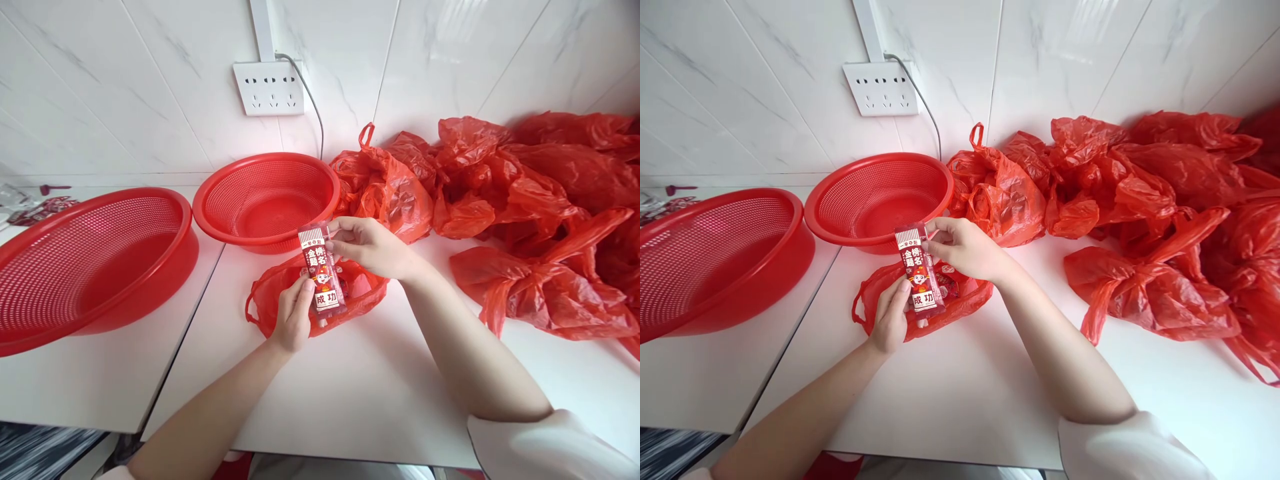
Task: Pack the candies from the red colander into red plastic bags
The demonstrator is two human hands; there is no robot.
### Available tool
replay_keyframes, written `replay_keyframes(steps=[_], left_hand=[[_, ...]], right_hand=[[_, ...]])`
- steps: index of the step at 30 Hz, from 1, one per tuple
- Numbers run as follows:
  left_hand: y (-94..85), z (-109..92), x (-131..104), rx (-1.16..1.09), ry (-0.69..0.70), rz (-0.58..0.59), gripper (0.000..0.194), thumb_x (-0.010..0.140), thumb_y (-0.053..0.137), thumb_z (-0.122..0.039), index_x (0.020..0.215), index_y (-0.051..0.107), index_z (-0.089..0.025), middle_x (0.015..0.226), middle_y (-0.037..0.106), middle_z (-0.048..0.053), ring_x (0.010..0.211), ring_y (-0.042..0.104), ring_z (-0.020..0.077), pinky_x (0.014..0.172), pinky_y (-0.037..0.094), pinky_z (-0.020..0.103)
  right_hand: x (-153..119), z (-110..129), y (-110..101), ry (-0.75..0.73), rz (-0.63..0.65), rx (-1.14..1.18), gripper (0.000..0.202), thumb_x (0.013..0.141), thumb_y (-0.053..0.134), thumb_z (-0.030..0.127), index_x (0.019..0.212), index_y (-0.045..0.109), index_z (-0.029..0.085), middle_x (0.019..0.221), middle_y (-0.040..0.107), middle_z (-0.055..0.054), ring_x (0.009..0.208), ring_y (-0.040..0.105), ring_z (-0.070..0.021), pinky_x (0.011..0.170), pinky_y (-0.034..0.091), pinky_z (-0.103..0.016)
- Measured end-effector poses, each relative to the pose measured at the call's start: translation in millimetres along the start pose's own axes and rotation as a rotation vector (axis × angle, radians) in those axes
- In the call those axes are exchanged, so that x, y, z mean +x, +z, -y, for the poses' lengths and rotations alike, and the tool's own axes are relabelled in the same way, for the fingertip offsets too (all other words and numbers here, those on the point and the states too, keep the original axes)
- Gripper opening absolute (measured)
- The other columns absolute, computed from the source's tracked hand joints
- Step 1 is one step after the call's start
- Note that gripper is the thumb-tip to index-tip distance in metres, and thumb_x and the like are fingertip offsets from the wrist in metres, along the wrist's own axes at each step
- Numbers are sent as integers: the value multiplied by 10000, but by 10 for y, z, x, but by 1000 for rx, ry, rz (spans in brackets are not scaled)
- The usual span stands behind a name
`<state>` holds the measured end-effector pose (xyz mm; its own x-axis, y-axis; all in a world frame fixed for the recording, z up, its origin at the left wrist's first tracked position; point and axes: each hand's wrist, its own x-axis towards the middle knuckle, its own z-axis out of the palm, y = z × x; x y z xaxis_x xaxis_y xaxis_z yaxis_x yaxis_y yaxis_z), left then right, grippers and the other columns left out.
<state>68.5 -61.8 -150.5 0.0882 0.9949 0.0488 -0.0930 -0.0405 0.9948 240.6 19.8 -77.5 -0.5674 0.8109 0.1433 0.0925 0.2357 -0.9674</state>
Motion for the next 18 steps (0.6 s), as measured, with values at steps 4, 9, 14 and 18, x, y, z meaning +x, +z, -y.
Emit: replay_keyframes(steps=[4, 9, 14, 18], left_hand=[[13, -17, 7, -13, 5, 10, 340, 939, 444, -495, 781, 578, -224, 676, 584, 40, 581, 551, 184, 571, 468, 326], [18, -36, 16, -29, -3, 41, 336, 947, 434, -481, 772, 567, -228, 660, 573, 25, 486, 484, 152, 494, 422, 311], [21, -44, 40, -3, 88, -14, 226, 916, 530, -443, 1019, 545, -242, 811, 644, 29, 630, 595, 168, 538, 478, 284], [25, -72, 64, 55, 149, 0, 358, 849, 658, -359, 1135, 478, -240, 1041, 671, 62, 859, 660, 205, 703, 532, 314]], right_hand=[[-23, 2, 9, 4, 53, -86, 307, 862, 604, 246, 1167, 586, 221, 817, 709, -1, 727, 675, -167, 681, 552, -298], [-29, 9, 10, -26, 88, -130, 238, 841, 613, 233, 1077, 608, 204, 850, 707, -12, 745, 673, -173, 673, 546, -299], [-22, -10, 45, -26, 31, -209, 172, 831, 624, 249, 994, 628, 194, 880, 708, -21, 749, 669, -172, 681, 540, -308], [-44, 12, 116, 53, 58, -202, 121, 862, 593, 289, 959, 609, 219, 793, 704, -2, 645, 663, -159, 591, 520, -286]])
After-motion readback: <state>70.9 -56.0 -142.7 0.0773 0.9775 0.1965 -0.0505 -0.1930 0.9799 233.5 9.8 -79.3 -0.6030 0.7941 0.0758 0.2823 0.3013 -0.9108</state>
